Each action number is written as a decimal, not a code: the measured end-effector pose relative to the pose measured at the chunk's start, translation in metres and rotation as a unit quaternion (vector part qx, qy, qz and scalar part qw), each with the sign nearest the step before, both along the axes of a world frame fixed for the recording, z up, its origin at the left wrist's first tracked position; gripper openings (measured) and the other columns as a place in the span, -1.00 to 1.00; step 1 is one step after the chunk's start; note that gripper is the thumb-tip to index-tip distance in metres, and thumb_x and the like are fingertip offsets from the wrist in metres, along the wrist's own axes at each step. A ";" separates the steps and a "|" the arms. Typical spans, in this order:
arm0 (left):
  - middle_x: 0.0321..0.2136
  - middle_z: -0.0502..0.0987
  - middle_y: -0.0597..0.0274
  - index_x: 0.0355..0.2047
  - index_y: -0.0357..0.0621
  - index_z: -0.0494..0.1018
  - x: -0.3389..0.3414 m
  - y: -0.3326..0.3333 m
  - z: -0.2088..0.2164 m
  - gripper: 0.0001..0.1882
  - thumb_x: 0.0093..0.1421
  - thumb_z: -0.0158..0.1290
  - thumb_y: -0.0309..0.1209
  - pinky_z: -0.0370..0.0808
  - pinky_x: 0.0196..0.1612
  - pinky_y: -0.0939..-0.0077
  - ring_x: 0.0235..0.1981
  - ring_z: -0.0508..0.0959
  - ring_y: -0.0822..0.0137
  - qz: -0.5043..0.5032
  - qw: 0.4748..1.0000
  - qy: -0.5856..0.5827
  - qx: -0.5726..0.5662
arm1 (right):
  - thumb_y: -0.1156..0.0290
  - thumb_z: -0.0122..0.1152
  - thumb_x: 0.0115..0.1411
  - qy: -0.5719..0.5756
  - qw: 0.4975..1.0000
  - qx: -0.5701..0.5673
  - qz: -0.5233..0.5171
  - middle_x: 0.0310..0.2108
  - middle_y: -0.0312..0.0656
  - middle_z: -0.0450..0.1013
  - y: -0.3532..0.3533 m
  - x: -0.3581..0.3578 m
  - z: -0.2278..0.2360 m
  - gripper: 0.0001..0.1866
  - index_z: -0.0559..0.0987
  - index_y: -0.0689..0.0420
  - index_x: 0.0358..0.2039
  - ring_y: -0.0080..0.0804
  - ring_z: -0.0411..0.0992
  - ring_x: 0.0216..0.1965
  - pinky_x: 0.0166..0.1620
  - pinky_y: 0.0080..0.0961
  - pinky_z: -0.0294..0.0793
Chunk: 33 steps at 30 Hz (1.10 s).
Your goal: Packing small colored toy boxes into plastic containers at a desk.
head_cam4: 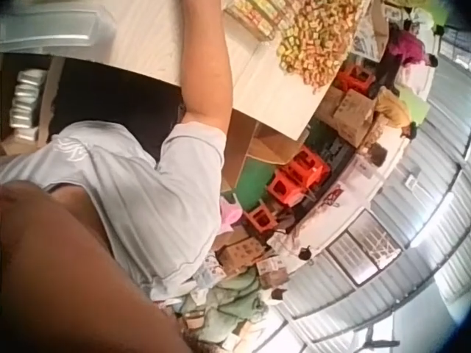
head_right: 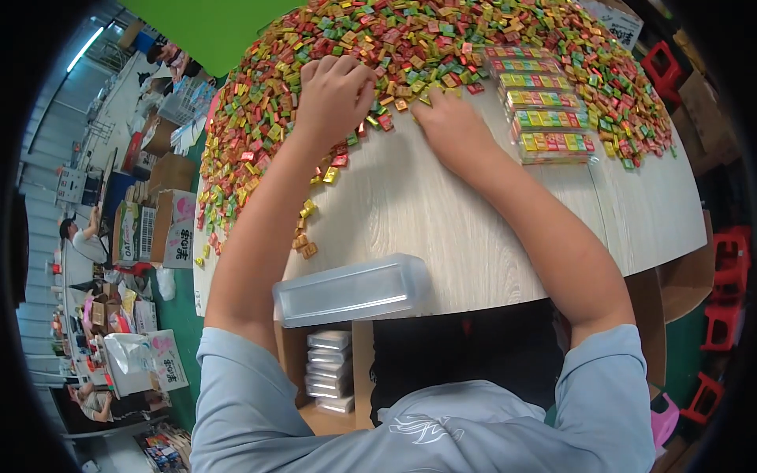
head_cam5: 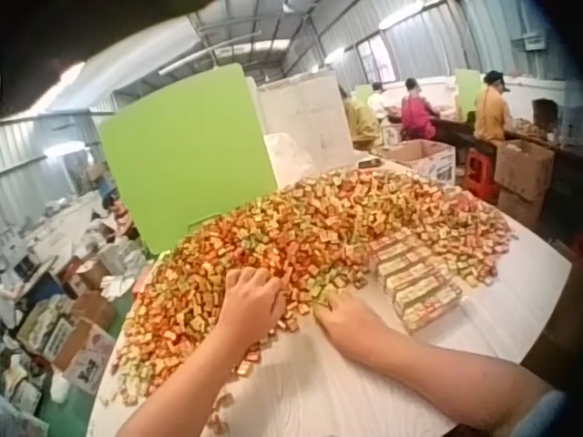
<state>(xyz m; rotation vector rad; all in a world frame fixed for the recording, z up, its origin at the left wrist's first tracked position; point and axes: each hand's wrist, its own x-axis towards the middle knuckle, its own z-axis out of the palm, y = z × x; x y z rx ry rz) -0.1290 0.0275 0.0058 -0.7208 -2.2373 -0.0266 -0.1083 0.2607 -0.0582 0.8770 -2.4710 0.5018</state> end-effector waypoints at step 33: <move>0.11 0.48 -0.01 0.17 -0.19 0.47 0.101 0.026 -0.026 -0.50 0.24 0.22 -0.35 0.39 0.25 0.07 0.16 0.46 -0.09 -0.020 0.940 -0.335 0.055 | 0.46 0.29 0.18 -0.086 0.987 -0.058 0.124 -0.14 0.00 0.47 0.007 0.005 0.000 -0.78 0.66 0.14 -0.13 -0.01 0.52 -0.04 -0.02 -0.11 0.56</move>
